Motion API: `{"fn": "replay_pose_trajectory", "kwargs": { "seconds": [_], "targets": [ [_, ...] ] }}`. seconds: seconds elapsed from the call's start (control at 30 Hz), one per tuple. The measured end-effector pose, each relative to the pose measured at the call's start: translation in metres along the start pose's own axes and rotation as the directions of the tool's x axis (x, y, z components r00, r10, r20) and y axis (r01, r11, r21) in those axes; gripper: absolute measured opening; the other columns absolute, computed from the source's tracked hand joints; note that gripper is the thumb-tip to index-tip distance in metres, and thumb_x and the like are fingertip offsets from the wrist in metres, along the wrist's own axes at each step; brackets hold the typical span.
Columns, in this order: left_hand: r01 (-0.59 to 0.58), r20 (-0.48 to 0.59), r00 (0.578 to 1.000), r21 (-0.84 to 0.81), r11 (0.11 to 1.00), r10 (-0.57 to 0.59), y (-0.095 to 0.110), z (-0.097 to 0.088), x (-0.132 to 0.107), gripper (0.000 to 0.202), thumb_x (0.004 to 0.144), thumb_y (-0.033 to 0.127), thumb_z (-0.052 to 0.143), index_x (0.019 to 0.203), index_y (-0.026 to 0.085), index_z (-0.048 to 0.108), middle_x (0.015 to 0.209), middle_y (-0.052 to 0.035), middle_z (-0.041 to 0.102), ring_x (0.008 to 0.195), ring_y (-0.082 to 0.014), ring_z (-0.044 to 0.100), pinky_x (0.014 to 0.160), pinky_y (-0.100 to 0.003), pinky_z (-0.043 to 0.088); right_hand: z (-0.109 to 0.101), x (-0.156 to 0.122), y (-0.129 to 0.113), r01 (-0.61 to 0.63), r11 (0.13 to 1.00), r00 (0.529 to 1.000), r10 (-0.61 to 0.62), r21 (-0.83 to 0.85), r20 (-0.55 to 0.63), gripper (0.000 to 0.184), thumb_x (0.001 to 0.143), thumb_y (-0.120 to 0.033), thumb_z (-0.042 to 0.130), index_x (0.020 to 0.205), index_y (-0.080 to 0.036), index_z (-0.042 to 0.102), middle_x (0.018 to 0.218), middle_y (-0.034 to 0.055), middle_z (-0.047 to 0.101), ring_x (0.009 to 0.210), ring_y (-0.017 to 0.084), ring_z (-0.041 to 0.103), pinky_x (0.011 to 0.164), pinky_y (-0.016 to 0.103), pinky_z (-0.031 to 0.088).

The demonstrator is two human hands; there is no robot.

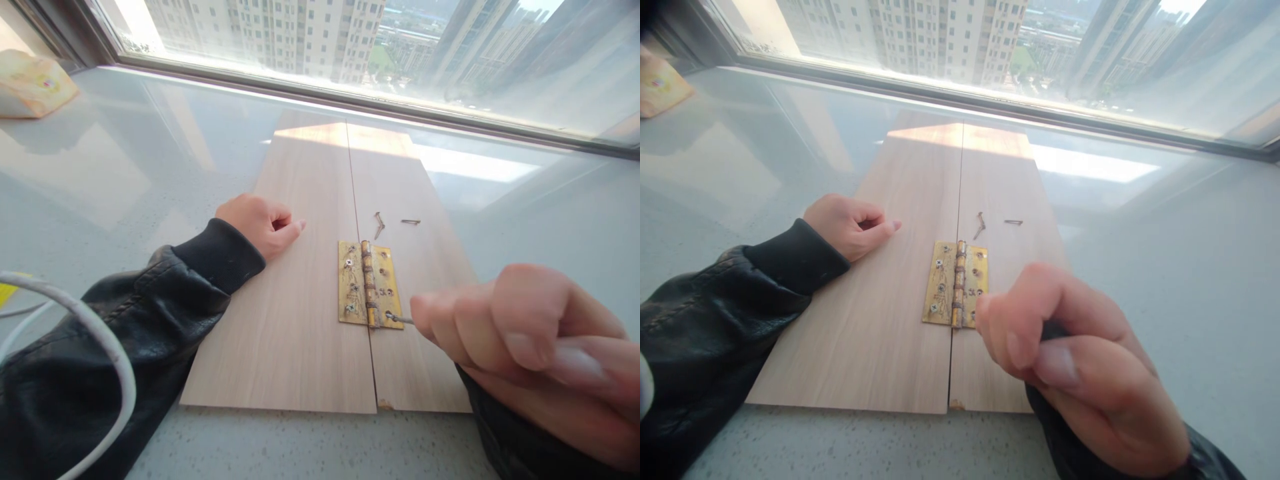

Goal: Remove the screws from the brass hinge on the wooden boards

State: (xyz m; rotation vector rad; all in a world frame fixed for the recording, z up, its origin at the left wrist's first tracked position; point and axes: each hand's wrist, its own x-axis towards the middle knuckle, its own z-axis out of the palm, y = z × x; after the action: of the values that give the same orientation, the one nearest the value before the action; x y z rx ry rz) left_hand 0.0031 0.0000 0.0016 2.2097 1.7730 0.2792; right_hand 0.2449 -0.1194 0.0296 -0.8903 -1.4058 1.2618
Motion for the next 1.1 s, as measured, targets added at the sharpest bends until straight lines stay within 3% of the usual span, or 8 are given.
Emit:
{"fn": "replay_pose_trajectory", "kwargs": {
  "seconds": [0.1,0.27,0.4,0.53,0.63,0.83,0.93,1.1],
  "targets": [
    [0.002,0.005,1.000,0.010,1.000,-0.002,0.000,0.000,0.000,0.038,0.079,0.047,0.045,0.055,0.018,0.047,0.054,0.0010,0.040,0.056,-0.0110,0.034,0.058,-0.029,0.025,0.006,0.006,0.003,0.014,0.996,1.000,-0.014,0.083,-0.002,0.014,0.077,-0.031,0.066,0.084,-0.024,0.056,0.072,-0.0005,0.051,0.066,0.016,0.051,0.059,0.035,0.043],
    [0.012,0.003,1.000,0.017,1.000,-0.012,0.000,0.000,0.000,0.038,0.079,0.048,0.045,0.056,0.018,0.048,0.055,0.0009,0.040,0.057,-0.0113,0.034,0.059,-0.029,0.025,0.022,0.006,0.016,0.247,0.969,0.954,-0.247,-0.024,-0.167,0.014,0.078,-0.026,0.070,0.088,-0.020,0.062,0.076,0.0008,0.056,0.069,0.016,0.054,0.064,0.037,0.040],
    [0.011,0.004,1.000,0.017,1.000,-0.011,0.000,0.000,0.000,0.039,0.079,0.048,0.045,0.055,0.018,0.046,0.054,0.0009,0.040,0.056,-0.0108,0.034,0.058,-0.029,0.025,0.036,-0.003,0.016,0.165,0.968,0.925,-0.219,-0.191,-0.311,0.011,0.087,-0.028,0.060,0.093,-0.022,0.068,0.078,0.0038,0.063,0.074,0.021,0.061,0.068,0.042,0.045],
    [0.008,0.002,1.000,0.047,0.999,-0.008,0.000,0.000,0.001,0.038,0.080,0.047,0.045,0.056,0.017,0.048,0.055,0.0009,0.041,0.056,-0.0105,0.034,0.058,-0.028,0.025,0.047,-0.004,0.012,0.145,0.988,0.883,-0.152,-0.050,-0.443,0.020,0.088,-0.030,0.052,0.077,-0.021,0.065,0.062,0.0006,0.053,0.060,0.015,0.052,0.057,0.036,0.041],
    [0.013,0.002,1.000,0.064,0.998,-0.013,0.000,0.001,0.001,0.038,0.080,0.047,0.045,0.057,0.017,0.049,0.055,0.0010,0.041,0.057,-0.0103,0.034,0.058,-0.027,0.025,0.048,0.000,0.009,0.137,0.988,0.919,-0.098,0.077,-0.381,0.026,0.085,-0.034,0.053,0.064,-0.019,0.055,0.054,-0.0022,0.041,0.051,0.011,0.041,0.048,0.030,0.034],
    [0.007,-0.007,1.000,0.046,0.999,-0.006,-0.001,0.002,0.002,0.038,0.080,0.047,0.046,0.056,0.017,0.047,0.055,0.0014,0.041,0.056,-0.0101,0.034,0.057,-0.027,0.025,0.022,-0.003,0.001,-0.052,0.999,0.996,0.051,-0.003,-0.067,0.047,0.085,-0.042,0.058,0.054,-0.018,0.034,0.047,-0.0040,0.027,0.045,0.009,0.030,0.047,0.030,0.030],
    [0.003,-0.008,1.000,0.028,1.000,-0.003,-0.001,0.002,0.002,0.038,0.080,0.047,0.046,0.055,0.018,0.045,0.053,0.0016,0.040,0.055,-0.0102,0.033,0.057,-0.027,0.025,0.007,-0.004,0.001,-0.149,0.989,0.986,0.149,-0.005,0.072,0.051,0.082,-0.048,0.063,0.052,-0.018,0.033,0.048,-0.0046,0.026,0.046,0.010,0.030,0.050,0.033,0.031],
    [0.001,-0.012,1.000,0.008,1.000,-0.001,-0.001,0.001,0.000,0.038,0.079,0.048,0.046,0.054,0.019,0.043,0.052,0.0016,0.039,0.055,-0.0109,0.033,0.057,-0.028,0.024,0.007,0.003,0.006,-0.015,0.997,0.999,0.011,0.074,0.046,0.026,0.085,-0.037,0.057,0.066,-0.021,0.050,0.061,-0.0019,0.042,0.057,0.014,0.042,0.057,0.035,0.035]
  ]
}}
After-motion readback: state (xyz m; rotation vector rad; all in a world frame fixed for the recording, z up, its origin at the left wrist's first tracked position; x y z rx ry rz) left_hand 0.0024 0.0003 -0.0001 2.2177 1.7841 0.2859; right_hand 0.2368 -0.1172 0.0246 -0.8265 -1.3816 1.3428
